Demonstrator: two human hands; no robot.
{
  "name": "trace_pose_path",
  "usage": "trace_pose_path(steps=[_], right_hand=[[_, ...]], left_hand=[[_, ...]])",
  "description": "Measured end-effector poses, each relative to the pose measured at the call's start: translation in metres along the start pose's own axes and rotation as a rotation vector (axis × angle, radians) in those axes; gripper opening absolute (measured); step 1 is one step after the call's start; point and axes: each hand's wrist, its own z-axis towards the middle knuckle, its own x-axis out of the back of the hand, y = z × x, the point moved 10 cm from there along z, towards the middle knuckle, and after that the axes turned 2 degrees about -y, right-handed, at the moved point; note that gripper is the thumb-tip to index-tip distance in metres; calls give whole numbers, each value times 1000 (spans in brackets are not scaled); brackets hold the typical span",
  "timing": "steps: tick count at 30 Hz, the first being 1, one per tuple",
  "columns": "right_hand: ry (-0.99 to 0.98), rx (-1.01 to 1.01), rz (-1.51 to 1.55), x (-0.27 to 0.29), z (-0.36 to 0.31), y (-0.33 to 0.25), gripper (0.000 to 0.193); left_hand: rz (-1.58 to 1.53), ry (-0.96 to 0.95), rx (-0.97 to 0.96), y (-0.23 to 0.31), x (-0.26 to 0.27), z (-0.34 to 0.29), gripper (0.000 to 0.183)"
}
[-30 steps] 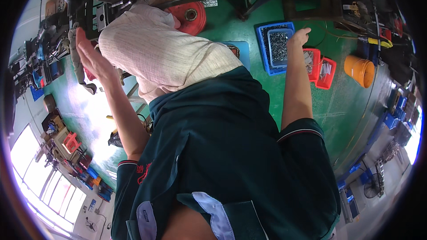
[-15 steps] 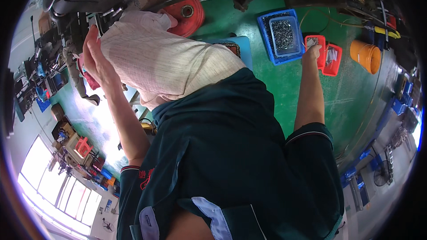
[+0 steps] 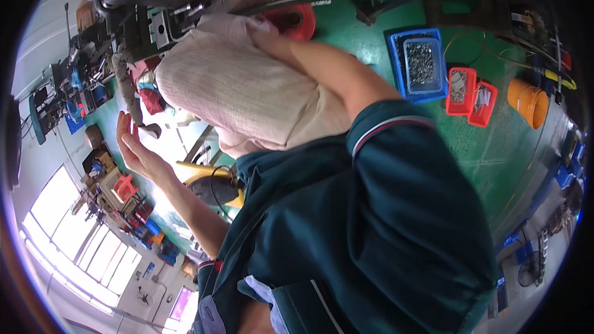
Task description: The person repeatedly takes metal pins from a bowl by hand, inserts them into a machine spindle, and operates the machine lever to process each pin.
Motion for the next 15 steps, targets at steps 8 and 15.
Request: trace_pose_path(steps=[8, 15], right_hand=[[1543, 1231, -1445, -109, -206, 26, 70], [1299, 1445, -1298, -146, -273, 77, 67]], left_hand=[[142, 1, 79, -66, 35, -25, 36], [229, -33, 71, -84, 31, -28, 34]])
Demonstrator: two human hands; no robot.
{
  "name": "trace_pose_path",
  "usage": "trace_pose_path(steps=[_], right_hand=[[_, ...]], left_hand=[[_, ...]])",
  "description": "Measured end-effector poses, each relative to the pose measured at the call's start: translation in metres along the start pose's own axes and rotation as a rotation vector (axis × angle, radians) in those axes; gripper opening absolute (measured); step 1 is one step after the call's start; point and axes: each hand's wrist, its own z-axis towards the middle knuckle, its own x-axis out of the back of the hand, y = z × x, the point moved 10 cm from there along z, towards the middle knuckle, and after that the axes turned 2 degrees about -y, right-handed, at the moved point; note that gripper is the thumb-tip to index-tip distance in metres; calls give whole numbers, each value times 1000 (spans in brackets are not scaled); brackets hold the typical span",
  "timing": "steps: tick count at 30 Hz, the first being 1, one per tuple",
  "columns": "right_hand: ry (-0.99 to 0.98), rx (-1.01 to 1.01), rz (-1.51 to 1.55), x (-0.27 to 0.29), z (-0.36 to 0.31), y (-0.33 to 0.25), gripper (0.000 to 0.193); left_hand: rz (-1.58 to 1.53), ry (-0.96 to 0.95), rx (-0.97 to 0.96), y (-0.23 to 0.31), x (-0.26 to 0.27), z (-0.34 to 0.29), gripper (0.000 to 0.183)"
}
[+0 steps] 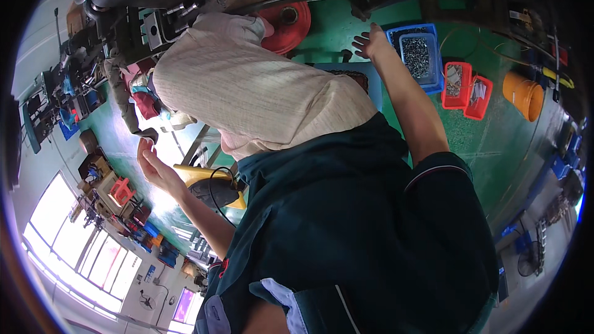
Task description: The person repeatedly takes metal pins from a bowl by hand, inserts them into a machine spindle, and operates the machine lever to process each pin.
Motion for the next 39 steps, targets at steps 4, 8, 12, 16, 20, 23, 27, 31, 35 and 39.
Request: trace_pose_path(steps=[4, 8, 12, 16, 20, 23, 27, 31, 35, 39], right_hand=[[-37, -10, 40, 4, -16, -2, 61], [-273, 8, 109, -29, -59, -8, 59], [-379, 29, 121, -48, -89, -14, 58], [-687, 78, 156, -80, -122, -21, 64], [-825, 78, 174, -97, -145, -21, 65], [-874, 79, 184, -103, -155, -21, 64], [-939, 86, 202, -110, -168, -23, 63], [-963, 77, 218, -112, -173, -24, 62], [-1002, 70, 237, -114, -178, -26, 61], [-1012, 66, 236, -116, -181, -26, 62]], left_hand=[[-22, -25, -6, 6, -7, 4, 34], [-20, -29, -27, 6, -7, 2, 34], [-29, -36, -24, 4, -14, 2, 35], [-39, -42, -6, 0, -16, 2, 36], [-59, -29, 61, -1, -18, 2, 36], [-61, -36, 56, 0, -20, 2, 37], [-47, -45, 77, -1, -23, 2, 37], [-49, -57, 94, 2, -26, 3, 38], [-38, -70, 95, 0, -29, 5, 39], [-94, -70, 78, 1, -31, 5, 39]])
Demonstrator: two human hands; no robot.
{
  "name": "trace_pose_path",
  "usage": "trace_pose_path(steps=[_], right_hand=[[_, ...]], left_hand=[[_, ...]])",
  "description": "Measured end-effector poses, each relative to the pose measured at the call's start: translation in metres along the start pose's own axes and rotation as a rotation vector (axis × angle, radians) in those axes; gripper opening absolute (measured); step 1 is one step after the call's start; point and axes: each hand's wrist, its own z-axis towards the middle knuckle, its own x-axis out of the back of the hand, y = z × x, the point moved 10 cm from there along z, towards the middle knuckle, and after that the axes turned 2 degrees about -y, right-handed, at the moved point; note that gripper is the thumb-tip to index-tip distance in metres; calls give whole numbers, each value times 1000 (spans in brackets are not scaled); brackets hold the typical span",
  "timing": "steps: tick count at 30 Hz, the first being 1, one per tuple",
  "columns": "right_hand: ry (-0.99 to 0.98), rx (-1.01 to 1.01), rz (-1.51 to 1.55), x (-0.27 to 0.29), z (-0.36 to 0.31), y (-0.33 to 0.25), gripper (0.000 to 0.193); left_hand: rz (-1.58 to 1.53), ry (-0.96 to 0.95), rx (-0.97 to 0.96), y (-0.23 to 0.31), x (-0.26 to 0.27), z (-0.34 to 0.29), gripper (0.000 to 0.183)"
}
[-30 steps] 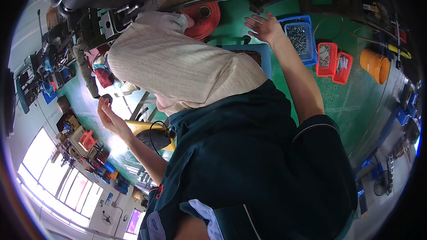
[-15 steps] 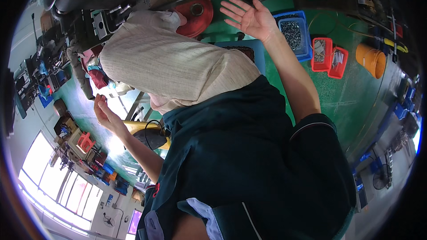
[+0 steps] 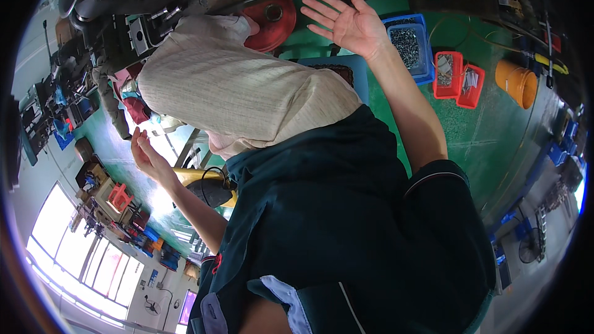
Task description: The person repeatedly takes metal pins from a bowl by hand, inserts them into a machine spindle, and operates the machine lever to process each pin.
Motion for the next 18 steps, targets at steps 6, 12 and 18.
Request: trace_pose_path(steps=[6, 12, 18], right_hand=[[73, -14, -14, 22, 1, 0, 53], [378, 24, -196, 70, -6, -7, 33], [475, 43, -352, 80, -12, -6, 30]], left_hand=[[64, -8, 22, -4, -2, 2, 41], [30, -24, 20, -7, -5, 4, 38], [25, -44, 59, -13, -11, 7, 37]])
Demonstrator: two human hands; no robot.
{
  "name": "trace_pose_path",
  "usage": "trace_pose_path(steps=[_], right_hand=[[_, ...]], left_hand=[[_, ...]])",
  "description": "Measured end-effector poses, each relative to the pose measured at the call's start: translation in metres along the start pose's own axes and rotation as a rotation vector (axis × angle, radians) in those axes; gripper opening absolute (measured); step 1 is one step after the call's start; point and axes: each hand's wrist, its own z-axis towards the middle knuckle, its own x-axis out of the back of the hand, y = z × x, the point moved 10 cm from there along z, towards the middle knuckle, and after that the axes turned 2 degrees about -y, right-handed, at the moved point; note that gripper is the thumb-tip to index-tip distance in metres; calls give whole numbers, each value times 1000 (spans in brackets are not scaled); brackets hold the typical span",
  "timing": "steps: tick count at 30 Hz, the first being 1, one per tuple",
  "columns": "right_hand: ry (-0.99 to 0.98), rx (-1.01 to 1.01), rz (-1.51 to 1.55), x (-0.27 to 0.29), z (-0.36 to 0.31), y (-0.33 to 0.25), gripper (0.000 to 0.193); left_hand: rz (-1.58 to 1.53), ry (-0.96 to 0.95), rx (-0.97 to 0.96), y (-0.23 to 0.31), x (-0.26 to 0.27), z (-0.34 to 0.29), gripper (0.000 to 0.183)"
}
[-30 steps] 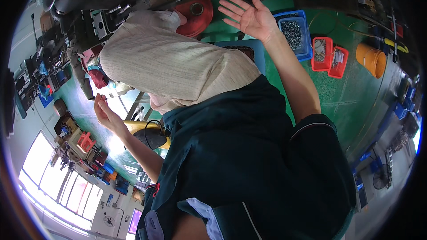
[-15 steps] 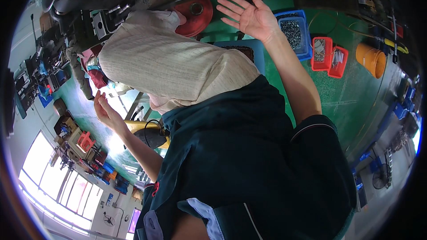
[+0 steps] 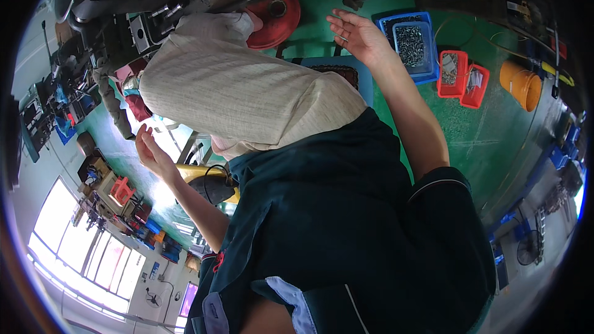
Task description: The person repeatedly takes metal pins from a bowl by hand, inserts them into a machine spindle, and operates the machine lever to process each pin.
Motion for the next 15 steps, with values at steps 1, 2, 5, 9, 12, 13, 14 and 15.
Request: trace_pose_path(steps=[1, 2, 5, 9, 12, 13, 14, 15], right_hand=[[1, -2, 4, 0, -1, 2, 30], [34, 3, -46, 2, -3, 4, 29], [88, 7, -106, 11, -2, 10, 28], [126, -6, -95, 22, 2, 16, 28], [119, -5, -76, 28, 7, 18, 30], [123, -19, -78, 29, 9, 17, 30], [124, 0, -82, 28, 9, 13, 31], [125, 19, -88, 27, 4, 9, 32]], left_hand=[[9, -1, 5, -2, -1, 1, 36], [19, -2, 10, -3, -2, 2, 36], [97, -49, -29, -3, -8, 5, 42], [83, -62, -47, -1, -17, 8, 40], [96, -68, -43, -2, -20, 10, 39], [73, -54, -37, -5, -20, 12, 39], [56, -41, -26, -4, -17, 11, 39], [17, -52, -18, -2, -18, 10, 37]])
